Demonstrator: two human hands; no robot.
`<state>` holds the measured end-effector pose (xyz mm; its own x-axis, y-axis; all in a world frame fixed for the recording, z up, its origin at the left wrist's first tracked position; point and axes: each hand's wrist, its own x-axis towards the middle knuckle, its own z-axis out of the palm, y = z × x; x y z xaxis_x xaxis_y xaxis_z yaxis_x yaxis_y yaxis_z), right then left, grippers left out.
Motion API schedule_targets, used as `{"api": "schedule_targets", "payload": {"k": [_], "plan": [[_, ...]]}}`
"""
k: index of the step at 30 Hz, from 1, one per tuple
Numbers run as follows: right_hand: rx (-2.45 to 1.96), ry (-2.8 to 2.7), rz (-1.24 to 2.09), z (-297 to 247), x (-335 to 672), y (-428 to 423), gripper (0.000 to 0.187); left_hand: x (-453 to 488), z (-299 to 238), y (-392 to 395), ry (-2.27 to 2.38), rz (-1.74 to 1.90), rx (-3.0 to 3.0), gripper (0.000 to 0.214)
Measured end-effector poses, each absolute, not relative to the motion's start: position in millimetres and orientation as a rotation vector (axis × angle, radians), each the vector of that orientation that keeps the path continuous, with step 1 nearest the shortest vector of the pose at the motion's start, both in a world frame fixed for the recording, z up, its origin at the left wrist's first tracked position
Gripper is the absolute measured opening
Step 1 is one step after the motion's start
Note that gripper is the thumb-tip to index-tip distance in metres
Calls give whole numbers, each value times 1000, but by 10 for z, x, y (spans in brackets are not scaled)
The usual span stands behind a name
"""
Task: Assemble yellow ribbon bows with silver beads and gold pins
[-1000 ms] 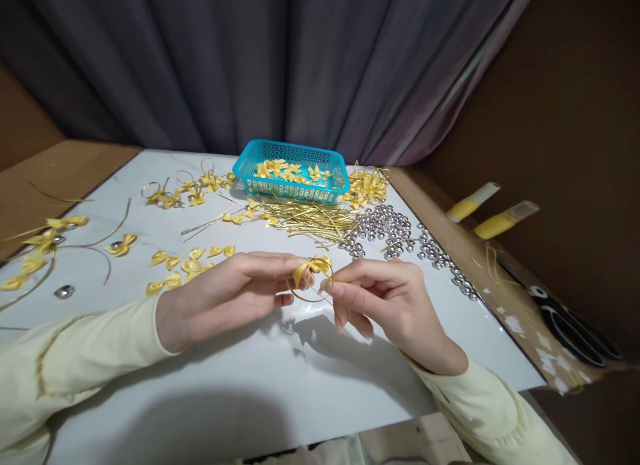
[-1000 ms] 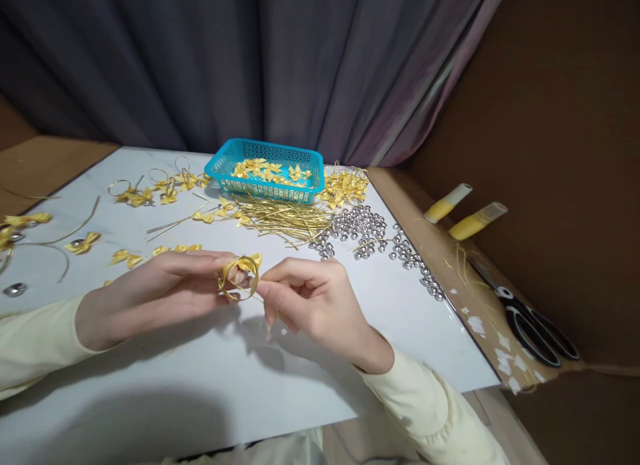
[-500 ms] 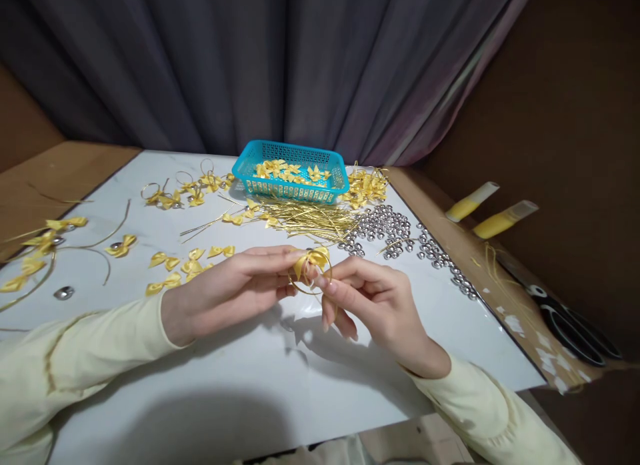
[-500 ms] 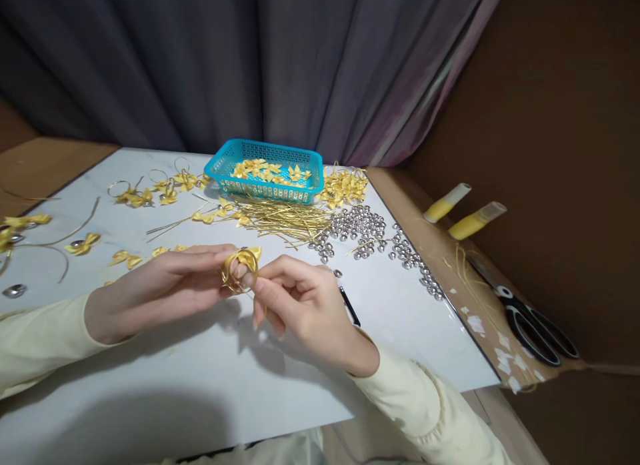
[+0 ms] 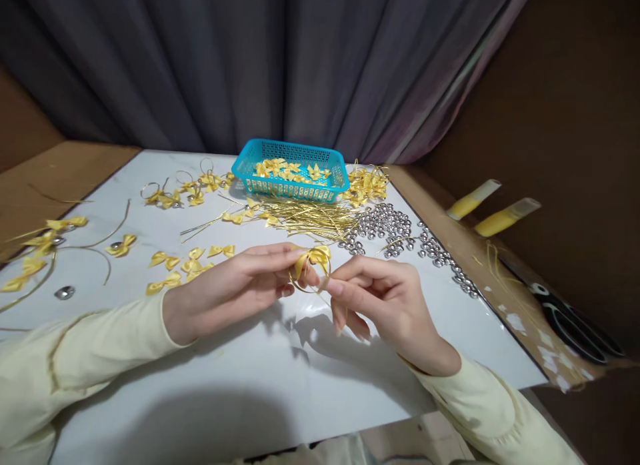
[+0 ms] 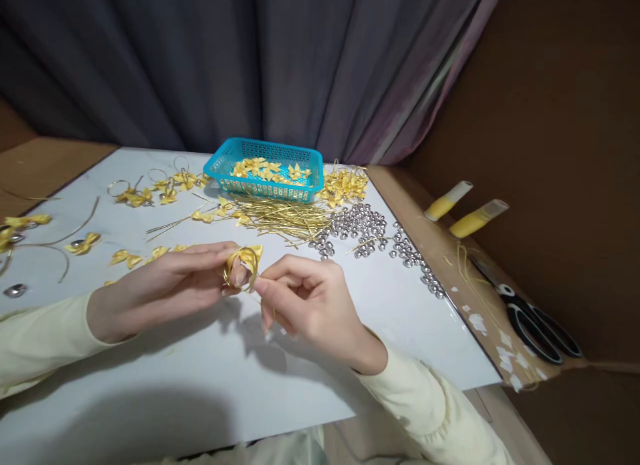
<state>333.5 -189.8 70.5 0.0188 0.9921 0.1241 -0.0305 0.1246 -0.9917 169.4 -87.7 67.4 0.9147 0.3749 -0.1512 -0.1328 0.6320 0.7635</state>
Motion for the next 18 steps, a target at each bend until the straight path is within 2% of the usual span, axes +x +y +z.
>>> {"api": "schedule_targets", "payload": {"k": [18], "plan": [[-1140, -1224, 1090, 733, 3296, -1900, 15, 1672, 633, -877, 273, 282, 841, 29]]}}
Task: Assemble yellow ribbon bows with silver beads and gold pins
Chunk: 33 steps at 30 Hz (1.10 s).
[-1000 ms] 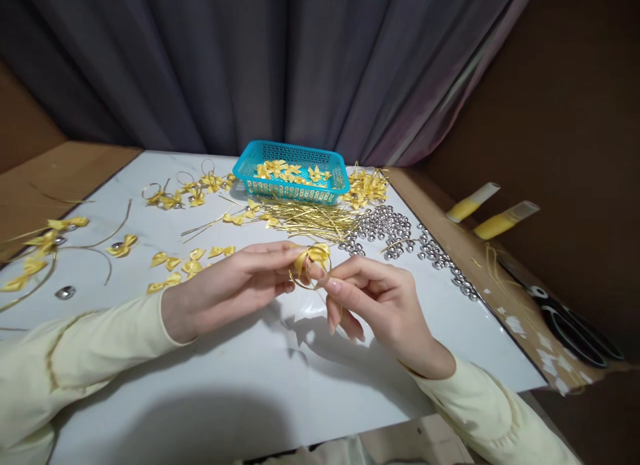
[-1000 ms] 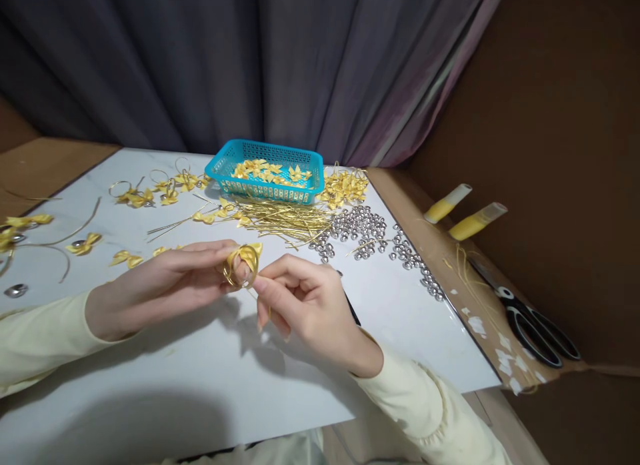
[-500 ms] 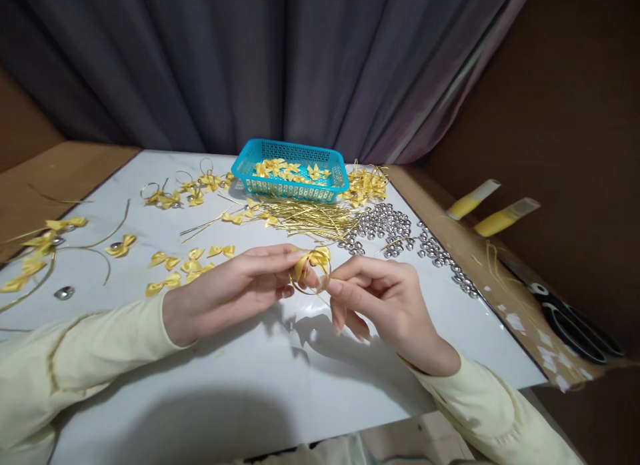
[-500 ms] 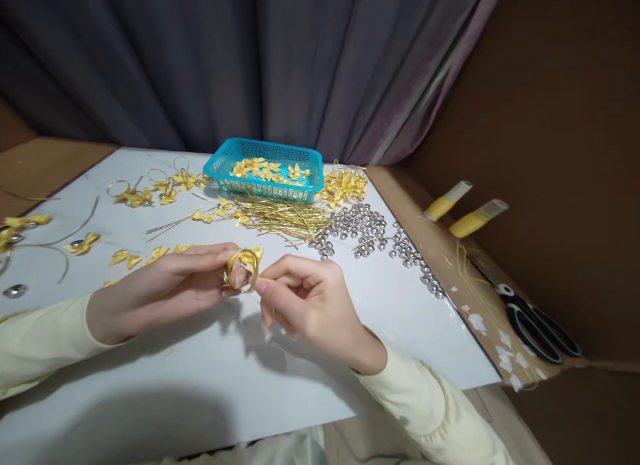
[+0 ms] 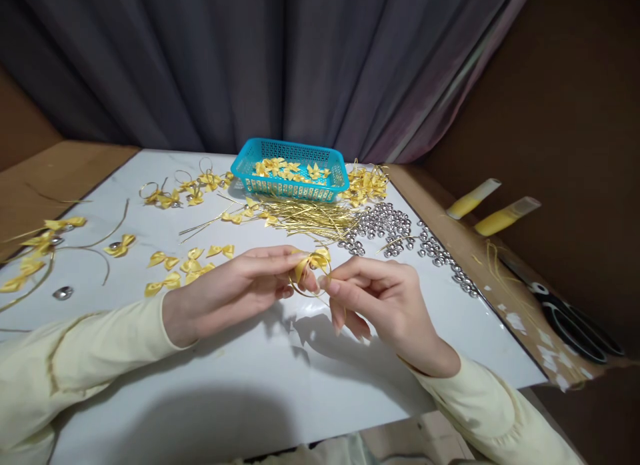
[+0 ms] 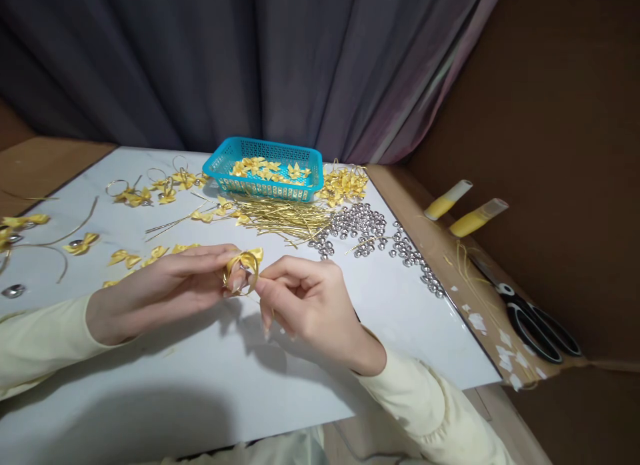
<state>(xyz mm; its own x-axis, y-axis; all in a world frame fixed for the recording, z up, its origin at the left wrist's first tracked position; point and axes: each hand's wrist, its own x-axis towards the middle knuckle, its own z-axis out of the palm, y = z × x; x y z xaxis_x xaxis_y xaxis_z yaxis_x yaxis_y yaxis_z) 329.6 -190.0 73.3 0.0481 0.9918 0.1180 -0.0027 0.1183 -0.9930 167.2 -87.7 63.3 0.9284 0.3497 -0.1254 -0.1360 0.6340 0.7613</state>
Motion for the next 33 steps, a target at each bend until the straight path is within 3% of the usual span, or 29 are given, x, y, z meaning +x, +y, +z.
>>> {"api": "schedule_targets", "payload": {"k": [13, 33], "plan": [[-1135, -1411, 872, 686, 3307, -1881, 13, 1671, 658, -869, 258, 258, 809, 34], [-1152, -1226, 1249, 785, 3356, -1907, 15, 1664, 764, -888, 376, 225, 990, 27]]}}
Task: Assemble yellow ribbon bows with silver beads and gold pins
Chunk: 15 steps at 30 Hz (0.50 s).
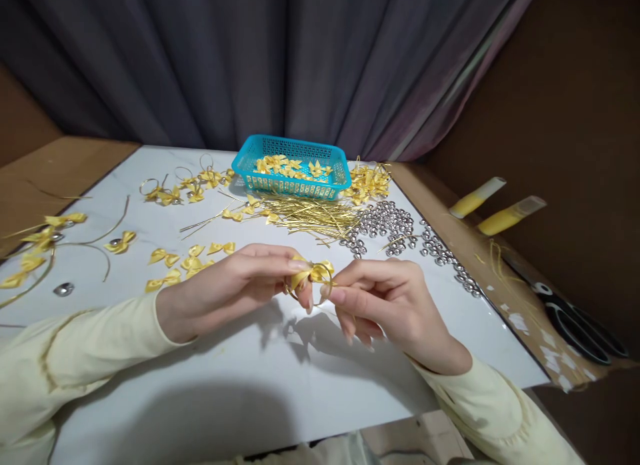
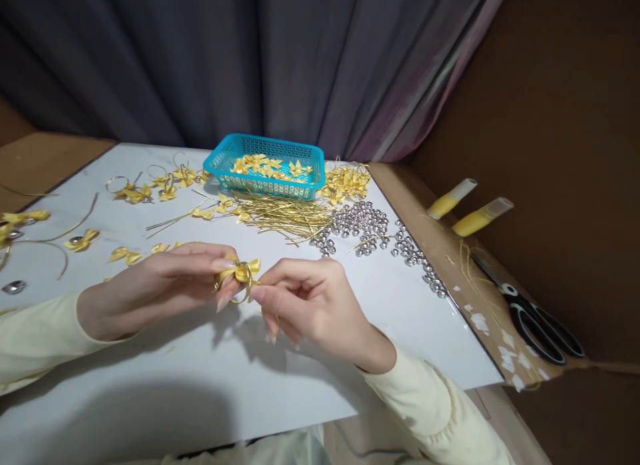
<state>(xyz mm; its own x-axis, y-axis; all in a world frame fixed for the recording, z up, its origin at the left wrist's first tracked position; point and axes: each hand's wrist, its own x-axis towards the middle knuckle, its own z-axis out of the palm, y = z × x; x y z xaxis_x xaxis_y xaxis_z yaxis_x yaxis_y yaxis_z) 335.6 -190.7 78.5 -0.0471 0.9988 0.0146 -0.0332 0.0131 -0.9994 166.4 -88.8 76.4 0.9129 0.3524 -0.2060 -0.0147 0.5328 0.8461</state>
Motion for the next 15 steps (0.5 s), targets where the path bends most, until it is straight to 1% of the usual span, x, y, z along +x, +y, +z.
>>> {"api": "schedule_targets", "payload": {"k": [15], "plan": [[-1105, -1192, 1230, 736, 3354, -1890, 16, 1678, 710, -871, 291, 260, 847, 29]]}}
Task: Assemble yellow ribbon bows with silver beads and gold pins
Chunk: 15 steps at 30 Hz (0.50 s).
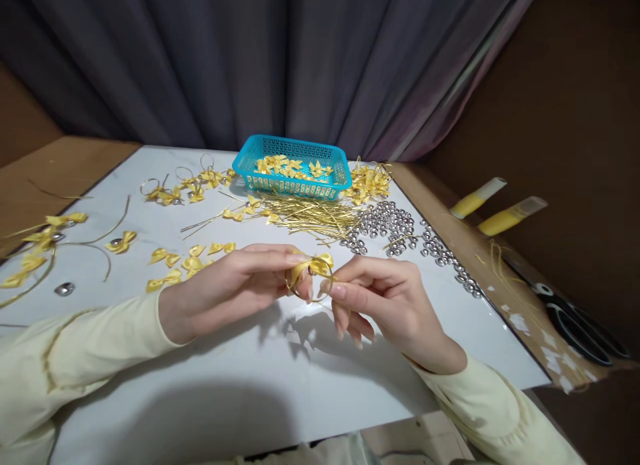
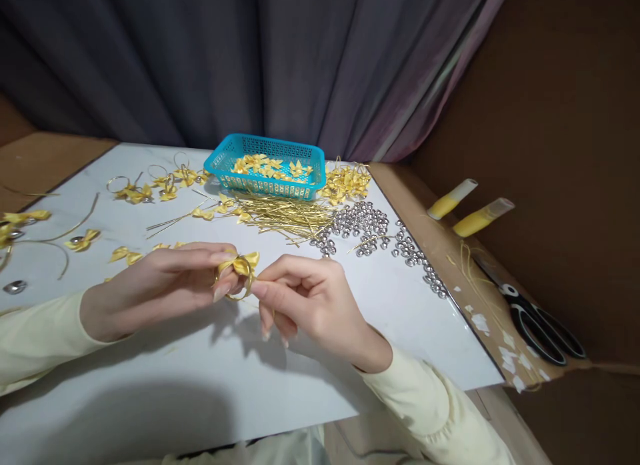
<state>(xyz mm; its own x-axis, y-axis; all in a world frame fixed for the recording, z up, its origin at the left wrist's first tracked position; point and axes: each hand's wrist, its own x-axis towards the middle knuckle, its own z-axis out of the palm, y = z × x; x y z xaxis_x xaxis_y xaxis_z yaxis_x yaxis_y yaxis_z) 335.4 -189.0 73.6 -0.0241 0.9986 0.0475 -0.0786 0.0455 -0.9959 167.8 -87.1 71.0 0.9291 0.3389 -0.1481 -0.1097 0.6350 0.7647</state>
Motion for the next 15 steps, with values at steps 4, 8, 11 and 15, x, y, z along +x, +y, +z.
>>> {"api": "schedule_targets", "payload": {"k": [4, 8, 11, 15], "plan": [[-1061, -1190, 1224, 698, 3339, -1892, 13, 1663, 707, -885, 278, 251, 821, 25], [-1029, -1179, 1226, 680, 3323, -1899, 12, 1664, 711, -891, 279, 250, 800, 25], [-1025, -1176, 1224, 685, 3316, -1894, 12, 1671, 703, -891, 260, 240, 781, 23], [-1006, -1164, 1240, 690, 3319, -1886, 12, 1673, 691, -889, 250, 240, 781, 21]]}}
